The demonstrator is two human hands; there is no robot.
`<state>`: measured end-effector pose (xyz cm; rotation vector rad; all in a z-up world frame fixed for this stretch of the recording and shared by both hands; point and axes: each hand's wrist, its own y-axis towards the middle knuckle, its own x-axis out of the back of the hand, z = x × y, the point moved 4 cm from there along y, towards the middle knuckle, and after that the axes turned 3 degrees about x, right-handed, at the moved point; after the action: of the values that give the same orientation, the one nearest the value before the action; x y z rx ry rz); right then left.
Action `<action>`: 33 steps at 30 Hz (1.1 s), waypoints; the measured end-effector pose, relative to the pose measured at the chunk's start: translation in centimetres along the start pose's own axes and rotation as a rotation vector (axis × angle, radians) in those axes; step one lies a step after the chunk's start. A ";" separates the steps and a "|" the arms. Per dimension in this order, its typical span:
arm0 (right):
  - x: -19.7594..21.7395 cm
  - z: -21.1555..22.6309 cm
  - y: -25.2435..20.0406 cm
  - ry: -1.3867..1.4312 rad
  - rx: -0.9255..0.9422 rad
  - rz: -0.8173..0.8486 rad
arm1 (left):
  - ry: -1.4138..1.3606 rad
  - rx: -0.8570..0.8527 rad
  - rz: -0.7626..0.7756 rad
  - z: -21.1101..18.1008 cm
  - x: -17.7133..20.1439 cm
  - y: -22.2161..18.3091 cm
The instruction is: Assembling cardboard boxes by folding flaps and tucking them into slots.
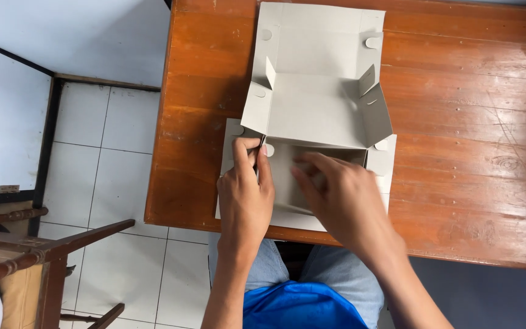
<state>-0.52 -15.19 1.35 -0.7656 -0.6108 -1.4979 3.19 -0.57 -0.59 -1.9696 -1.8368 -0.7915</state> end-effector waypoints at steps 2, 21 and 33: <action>-1.1 0.6 2.0 0.068 -0.022 0.024 | 0.028 0.060 0.008 -0.1 0.1 -0.4; -5.0 1.4 1.2 0.953 -0.378 -0.062 | -0.110 0.016 -0.251 1.8 -0.5 -3.3; -5.6 1.4 1.2 1.006 -0.425 -0.047 | -0.127 -0.017 -0.324 2.3 -0.8 -3.7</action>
<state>0.80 -10.58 -2.13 -0.2181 0.4590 -1.8359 -0.09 0.55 -3.38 -1.7913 -2.2684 -0.7886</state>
